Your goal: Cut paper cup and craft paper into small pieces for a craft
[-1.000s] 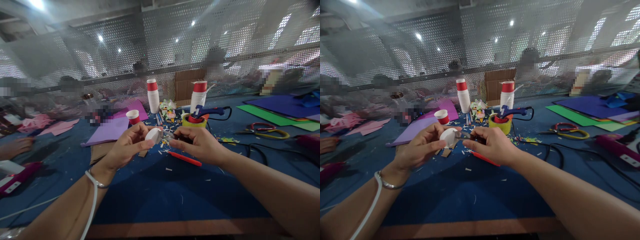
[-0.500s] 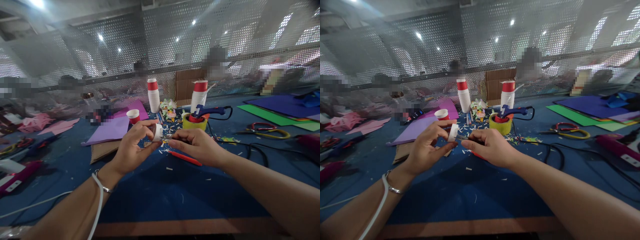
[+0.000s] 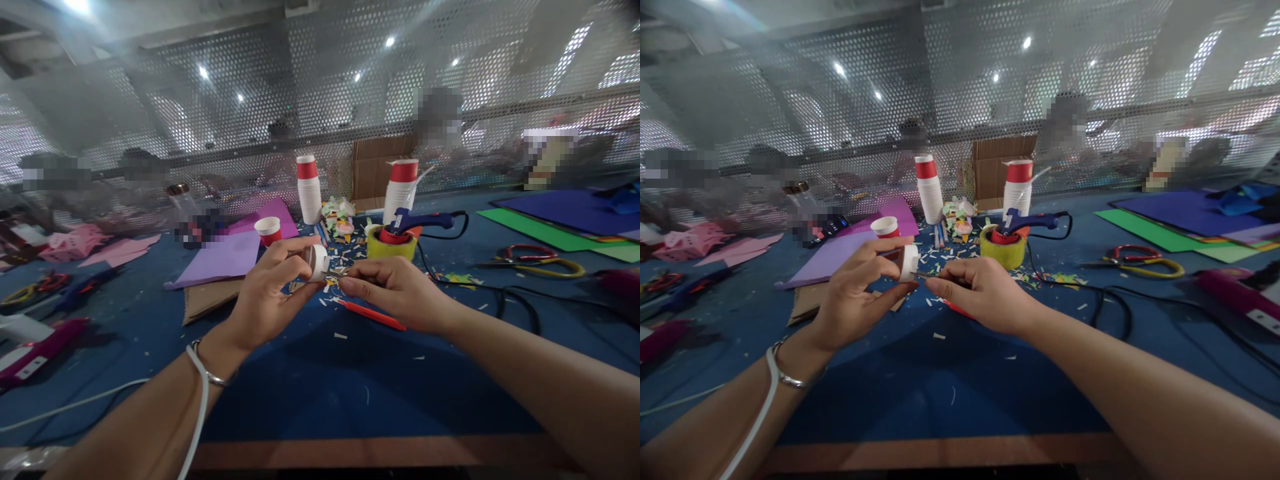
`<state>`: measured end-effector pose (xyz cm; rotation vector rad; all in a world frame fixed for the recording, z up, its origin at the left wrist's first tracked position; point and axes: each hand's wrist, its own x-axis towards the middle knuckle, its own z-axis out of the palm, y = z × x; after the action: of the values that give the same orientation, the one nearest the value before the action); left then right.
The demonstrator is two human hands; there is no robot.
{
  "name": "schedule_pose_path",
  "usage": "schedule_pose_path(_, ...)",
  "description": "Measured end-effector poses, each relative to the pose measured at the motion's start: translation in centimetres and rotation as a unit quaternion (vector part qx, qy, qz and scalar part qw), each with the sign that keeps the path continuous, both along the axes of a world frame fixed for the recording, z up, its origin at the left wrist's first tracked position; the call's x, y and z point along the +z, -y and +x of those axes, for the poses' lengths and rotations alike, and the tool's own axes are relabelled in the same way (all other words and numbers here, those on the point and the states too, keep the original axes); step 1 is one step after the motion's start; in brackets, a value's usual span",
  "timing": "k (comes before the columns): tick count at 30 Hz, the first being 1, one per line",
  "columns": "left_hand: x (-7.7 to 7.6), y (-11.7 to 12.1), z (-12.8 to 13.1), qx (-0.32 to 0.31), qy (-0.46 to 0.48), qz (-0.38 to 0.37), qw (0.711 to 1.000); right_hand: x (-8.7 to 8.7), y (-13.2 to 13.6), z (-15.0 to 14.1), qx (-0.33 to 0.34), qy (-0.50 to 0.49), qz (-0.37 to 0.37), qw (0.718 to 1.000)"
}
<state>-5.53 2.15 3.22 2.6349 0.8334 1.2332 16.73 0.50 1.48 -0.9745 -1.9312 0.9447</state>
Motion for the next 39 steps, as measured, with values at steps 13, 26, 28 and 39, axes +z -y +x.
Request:
schedule_pose_path(13,0.2,0.3,0.0,0.024,-0.041,0.051,0.998,0.2,0.0,0.1,-0.002,0.021,0.03,0.999)
schedule_pose_path(26,-0.6,0.1,0.6,-0.029,0.133,-0.305,0.943,-0.1,0.1,0.1,-0.051,0.041,0.054,0.996)
schedule_pose_path(28,-0.6,-0.1,0.6,-0.026,0.144,-0.329,0.933,-0.1,0.1,0.1,-0.06,0.049,0.059,0.995)
schedule_pose_path(39,-0.4,0.5,1.3,-0.053,0.22,-0.513,0.828,-0.1,0.1,0.1,-0.082,0.106,0.095,0.986)
